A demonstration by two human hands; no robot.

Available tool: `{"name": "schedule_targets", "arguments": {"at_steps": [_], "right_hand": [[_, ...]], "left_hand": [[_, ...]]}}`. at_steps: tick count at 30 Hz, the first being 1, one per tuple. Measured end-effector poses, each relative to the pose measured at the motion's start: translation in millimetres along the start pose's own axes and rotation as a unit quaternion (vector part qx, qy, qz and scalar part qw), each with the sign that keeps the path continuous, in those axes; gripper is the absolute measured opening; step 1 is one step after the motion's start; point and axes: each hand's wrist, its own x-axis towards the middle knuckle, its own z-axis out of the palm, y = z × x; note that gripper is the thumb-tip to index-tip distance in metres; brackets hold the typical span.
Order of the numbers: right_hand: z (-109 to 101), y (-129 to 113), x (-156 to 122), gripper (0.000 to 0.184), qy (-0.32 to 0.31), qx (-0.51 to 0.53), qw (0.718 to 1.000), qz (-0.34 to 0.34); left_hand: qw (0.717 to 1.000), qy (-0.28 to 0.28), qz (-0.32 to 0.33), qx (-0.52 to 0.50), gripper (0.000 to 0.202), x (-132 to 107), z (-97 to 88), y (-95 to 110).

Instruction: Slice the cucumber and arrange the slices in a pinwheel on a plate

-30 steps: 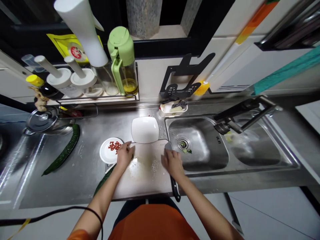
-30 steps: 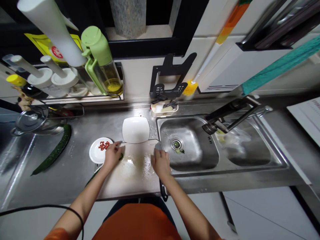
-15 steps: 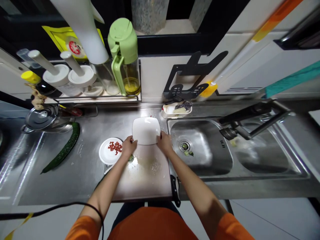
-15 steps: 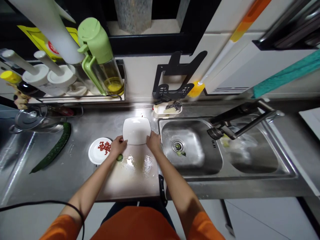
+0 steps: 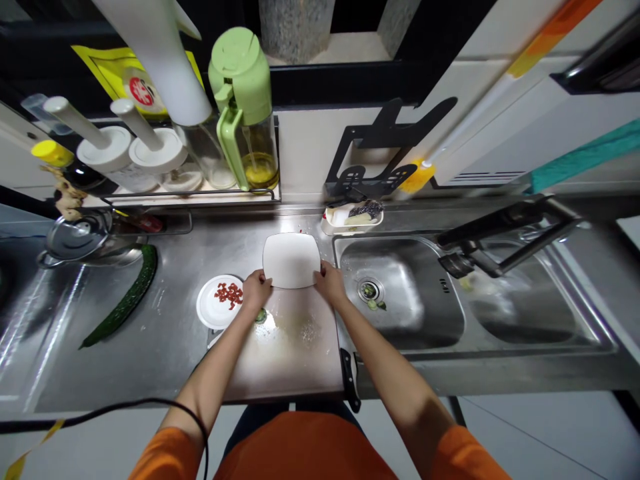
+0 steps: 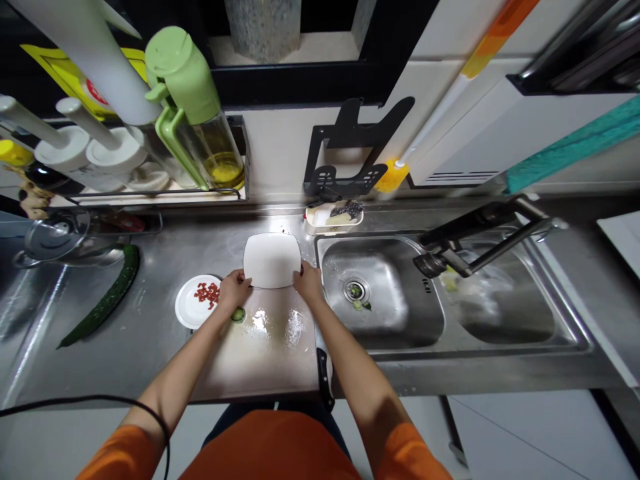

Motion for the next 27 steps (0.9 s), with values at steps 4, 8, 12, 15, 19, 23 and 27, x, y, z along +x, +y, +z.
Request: {"name": "schedule_targets", "arguments": {"at_steps": [4,8,12,15,19,23,27], "right_hand": [[-5,0,-4,0.035,0.004,0.015,1.000,-0.007],[-18,-1,-23,0.037,0.008,0.038,0.999,-0.026],[-30,4,-60,0.035,0.013,0.059,0.997,-0.058],[-32,12,-90,0.031,0.009,0.040,0.996,-0.078],[-31,22,-123,0.030,-0.013,0.031,0.997,-0.067],[-28,27,-145,0.035,-0.020,0.008,0.999,-0.040],[-22,32,-159,0.036,-0.028,-0.024,0.999,-0.031]], "left_hand": [[1.000,-0.001,0.001,-0.008,0.016,-8,-9.5,7],[0.999,0.007,0.016,-0.038,0.019,-29,-19.5,9],[0.998,-0.005,0.045,-0.040,0.020,-63,-24.3,2],[0.998,-0.011,0.036,-0.057,0.016,-91,-21.6,-9],[0.995,-0.023,0.049,-0.089,0.010,-124,-12.1,-24],[0.994,-0.023,0.042,-0.098,0.011,-146,-4.4,-35],[0.994,-0.031,0.033,-0.104,0.011,-161,-0.2,-40]]}}
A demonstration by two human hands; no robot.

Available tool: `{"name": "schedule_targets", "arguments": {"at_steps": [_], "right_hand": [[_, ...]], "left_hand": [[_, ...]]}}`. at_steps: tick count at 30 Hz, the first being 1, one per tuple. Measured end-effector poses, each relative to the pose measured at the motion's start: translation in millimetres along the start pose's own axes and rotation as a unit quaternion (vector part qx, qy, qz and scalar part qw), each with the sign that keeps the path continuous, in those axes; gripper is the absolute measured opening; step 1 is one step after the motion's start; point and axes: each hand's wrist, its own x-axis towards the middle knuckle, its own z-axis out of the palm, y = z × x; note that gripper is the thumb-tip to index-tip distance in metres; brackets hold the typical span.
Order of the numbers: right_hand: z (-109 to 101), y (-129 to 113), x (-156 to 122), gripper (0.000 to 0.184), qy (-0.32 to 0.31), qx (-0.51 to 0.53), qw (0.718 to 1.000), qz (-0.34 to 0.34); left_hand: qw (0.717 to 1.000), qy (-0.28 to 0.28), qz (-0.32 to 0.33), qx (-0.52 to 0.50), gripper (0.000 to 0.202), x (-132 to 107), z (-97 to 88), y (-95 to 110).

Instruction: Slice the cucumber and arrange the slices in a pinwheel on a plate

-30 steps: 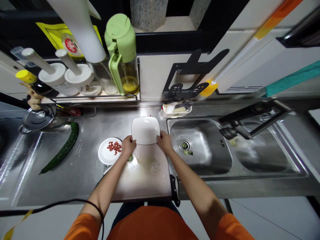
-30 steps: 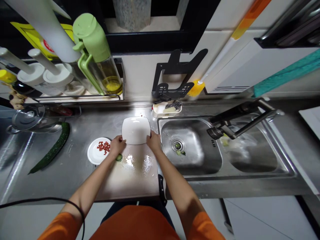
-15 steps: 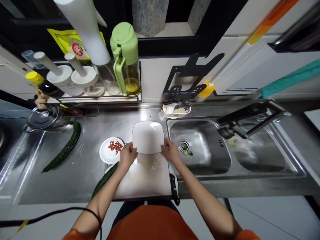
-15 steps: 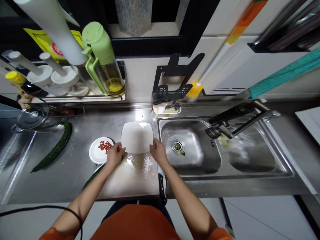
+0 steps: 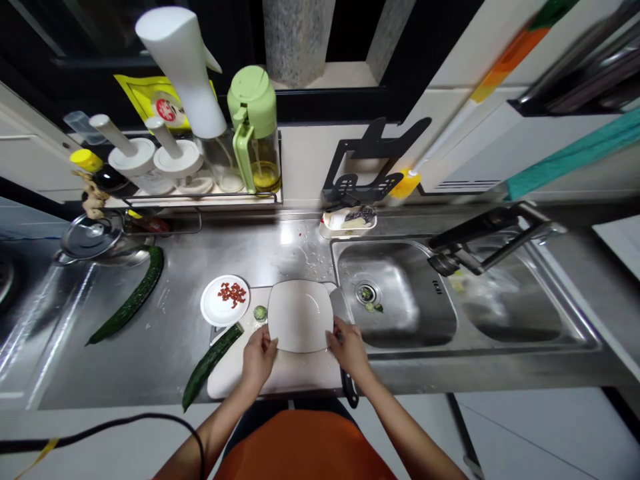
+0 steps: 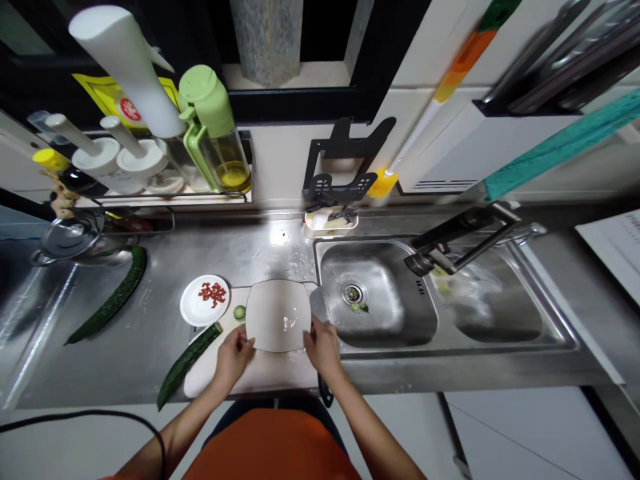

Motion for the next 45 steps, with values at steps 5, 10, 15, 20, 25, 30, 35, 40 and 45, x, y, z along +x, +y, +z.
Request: {"name": "schedule_targets", "arguments": {"at_steps": [5,10,15,20,25,30,35,40,45], "right_hand": [[6,2,-8,0.037,-0.024,-0.049,0.998,0.008],[6,-3,-9,0.027,-0.032,-0.106,0.993,0.039],[8,-8,-8,0.021,-0.044,-0.151,0.986,0.058],[11,-15,-8,0.017,-0.043,-0.203,0.976,0.063],[13,-19,-10,0.016,-0.035,-0.226,0.972,0.054],[13,-21,-11,0.019,-0.027,-0.239,0.969,0.055],[15,-21,-13,0.028,-0.035,-0.243,0.967,0.065],[17,-20,-14,0.038,-0.044,-0.240,0.967,0.072],[17,-18,-14,0.036,-0.051,-0.239,0.967,0.076]], "left_hand": [[1.000,-0.007,-0.007,-0.012,0.013,-8,7.6,-11],[0.999,-0.001,-0.015,-0.032,0.018,-9,15.2,-20],[1.000,0.005,-0.011,-0.018,0.015,-10,17.5,-22],[1.000,-0.002,-0.014,-0.025,0.014,-9,17.6,-23],[1.000,-0.020,0.005,-0.021,0.021,-7,12.0,-22],[0.998,-0.015,0.038,0.038,0.029,-1,-3.1,-20],[0.986,0.057,0.074,0.135,0.033,20,-21.4,-20],[0.969,0.046,0.039,0.241,0.036,42,-28.3,-9],[0.959,0.019,0.003,0.284,0.032,48,-27.4,4]]}}
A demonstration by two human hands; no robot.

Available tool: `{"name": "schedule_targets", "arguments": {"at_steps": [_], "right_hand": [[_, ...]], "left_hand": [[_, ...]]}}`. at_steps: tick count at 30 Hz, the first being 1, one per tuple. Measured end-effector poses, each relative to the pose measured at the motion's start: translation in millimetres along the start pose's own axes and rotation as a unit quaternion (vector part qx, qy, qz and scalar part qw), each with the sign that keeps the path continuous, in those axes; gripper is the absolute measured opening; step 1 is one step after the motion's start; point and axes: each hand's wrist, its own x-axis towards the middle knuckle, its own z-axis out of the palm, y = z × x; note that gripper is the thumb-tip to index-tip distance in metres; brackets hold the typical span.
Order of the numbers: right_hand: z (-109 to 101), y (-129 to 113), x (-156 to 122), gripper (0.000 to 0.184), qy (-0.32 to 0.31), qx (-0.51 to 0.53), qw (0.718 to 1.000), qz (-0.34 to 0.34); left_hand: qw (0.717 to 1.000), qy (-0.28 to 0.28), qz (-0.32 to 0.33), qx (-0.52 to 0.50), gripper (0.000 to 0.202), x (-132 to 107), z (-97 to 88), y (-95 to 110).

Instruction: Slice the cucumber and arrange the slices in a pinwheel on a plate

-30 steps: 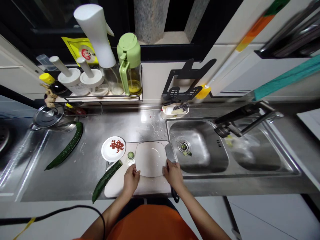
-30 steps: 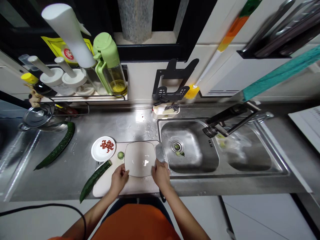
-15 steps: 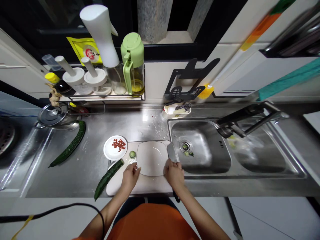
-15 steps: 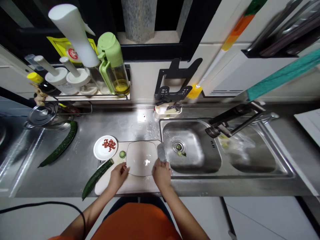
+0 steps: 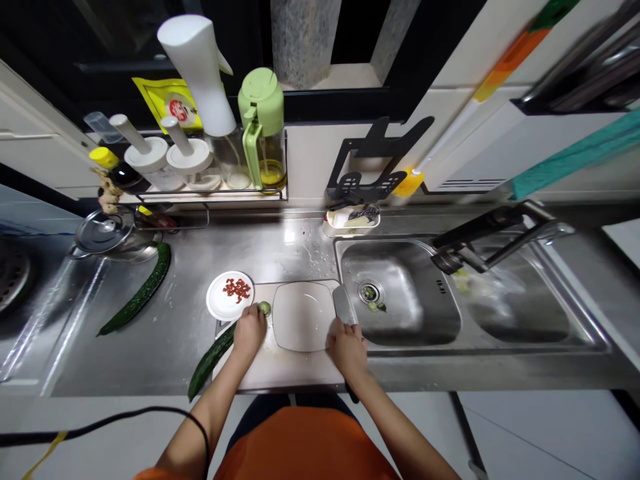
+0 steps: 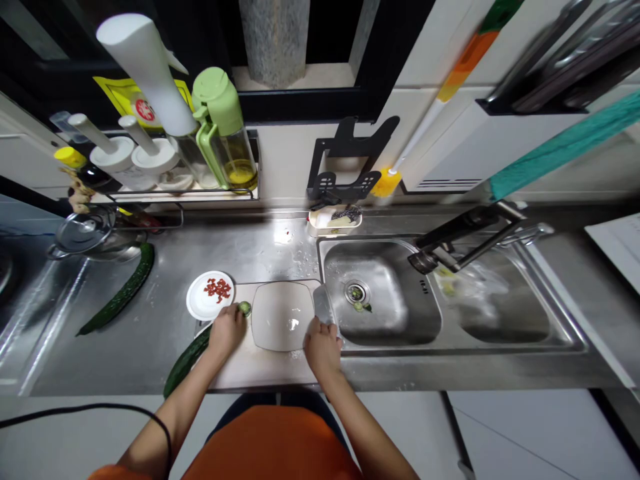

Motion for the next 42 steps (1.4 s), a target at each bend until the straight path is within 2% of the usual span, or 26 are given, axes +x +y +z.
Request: {"name": "schedule_targets", "arguments": {"at_steps": [6,11,19,28,33,42], "right_hand": [[0,0,1,0.034,-0.001,0.003,1.000,-0.003],[-3,-2,2,0.030,-0.006,0.003,1.000,-0.006],[-5,-2,3,0.029,-0.014,-0.002,1.000,-0.005],[-3,-1,3,0.032,-0.013,-0.005,1.000,-0.004],[-3,-1,3,0.034,-0.011,-0.001,1.000,-0.006],[-7,0,1,0.035,-0.016,-0.001,1.000,-0.007]], "left_hand": [[1.000,-0.008,-0.017,0.000,0.031,3,0.1,2],[1.000,0.008,-0.021,-0.021,0.031,4,4.7,-2],[0.998,0.024,-0.024,-0.060,0.013,9,4.9,-7],[0.995,0.050,-0.018,-0.084,0.010,10,4.7,-7],[0.989,0.025,-0.039,-0.140,0.009,12,1.0,-8],[0.998,0.019,-0.008,-0.053,0.024,10,1.6,-4]]}}
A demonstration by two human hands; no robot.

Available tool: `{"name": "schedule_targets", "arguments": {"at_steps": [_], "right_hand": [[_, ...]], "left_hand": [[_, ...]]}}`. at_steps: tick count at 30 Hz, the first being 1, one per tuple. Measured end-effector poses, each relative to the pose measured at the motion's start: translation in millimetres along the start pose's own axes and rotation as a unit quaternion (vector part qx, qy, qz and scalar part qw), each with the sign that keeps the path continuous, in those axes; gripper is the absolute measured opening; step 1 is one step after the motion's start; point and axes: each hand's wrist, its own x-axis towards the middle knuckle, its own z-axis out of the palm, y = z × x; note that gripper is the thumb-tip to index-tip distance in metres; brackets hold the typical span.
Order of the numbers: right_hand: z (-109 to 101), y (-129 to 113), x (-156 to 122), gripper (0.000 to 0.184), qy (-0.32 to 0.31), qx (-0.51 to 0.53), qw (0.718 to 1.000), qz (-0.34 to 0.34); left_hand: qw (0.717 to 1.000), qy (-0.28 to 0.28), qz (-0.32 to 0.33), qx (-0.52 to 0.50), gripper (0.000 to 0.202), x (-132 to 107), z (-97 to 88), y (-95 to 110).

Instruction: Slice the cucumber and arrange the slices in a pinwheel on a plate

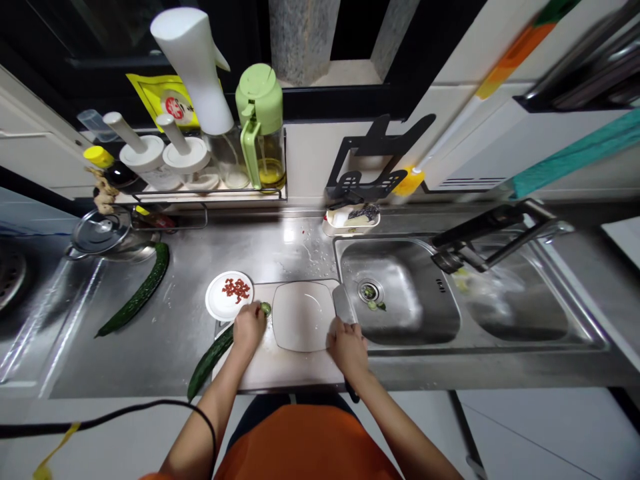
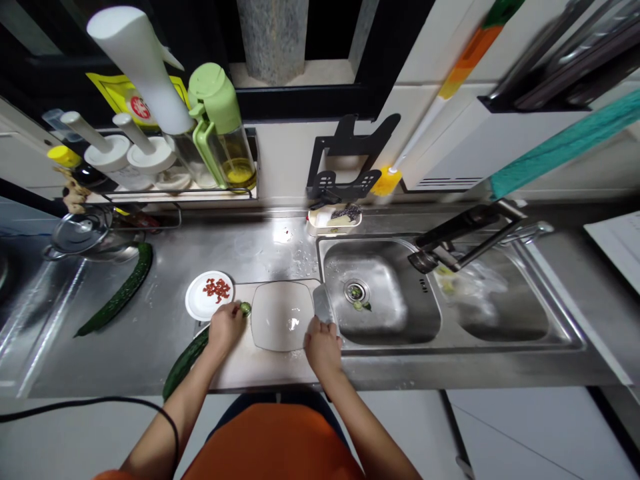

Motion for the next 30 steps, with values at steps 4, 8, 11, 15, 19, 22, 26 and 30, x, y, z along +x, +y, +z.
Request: {"name": "schedule_targets", "arguments": {"at_steps": [4,8,11,15,19,22,26,30], "right_hand": [[-1,1,-1,0.032,-0.008,-0.005,1.000,0.001],[-6,0,-2,0.032,-0.017,-0.007,1.000,0.005],[-9,-1,-1,0.032,-0.019,-0.005,1.000,0.006],[-11,-1,0,0.033,-0.015,-0.006,1.000,0.006],[-14,-3,1,0.029,-0.009,-0.011,1.000,-0.003],[-18,-5,0,0.029,-0.011,-0.013,1.000,-0.011],[-21,-10,-1,0.032,-0.013,-0.010,1.000,-0.014],[-22,-12,-2,0.036,-0.018,-0.002,0.999,-0.026]], "left_hand": [[1.000,-0.014,-0.009,-0.010,0.032,1,-1.0,1],[0.998,-0.001,-0.024,-0.061,0.028,0,-5.2,-1],[0.994,-0.005,-0.039,-0.100,0.018,0,-8.7,-6],[0.983,-0.020,-0.075,-0.164,0.016,1,-13.0,-14],[0.964,-0.052,-0.098,-0.243,0.017,4,-14.9,-19],[0.945,-0.071,-0.110,-0.299,0.017,5,-12.8,-20],[0.943,-0.077,-0.130,-0.296,0.015,2,-11.4,-19],[0.975,-0.050,-0.106,-0.187,0.014,-5,-19.1,-17]]}}
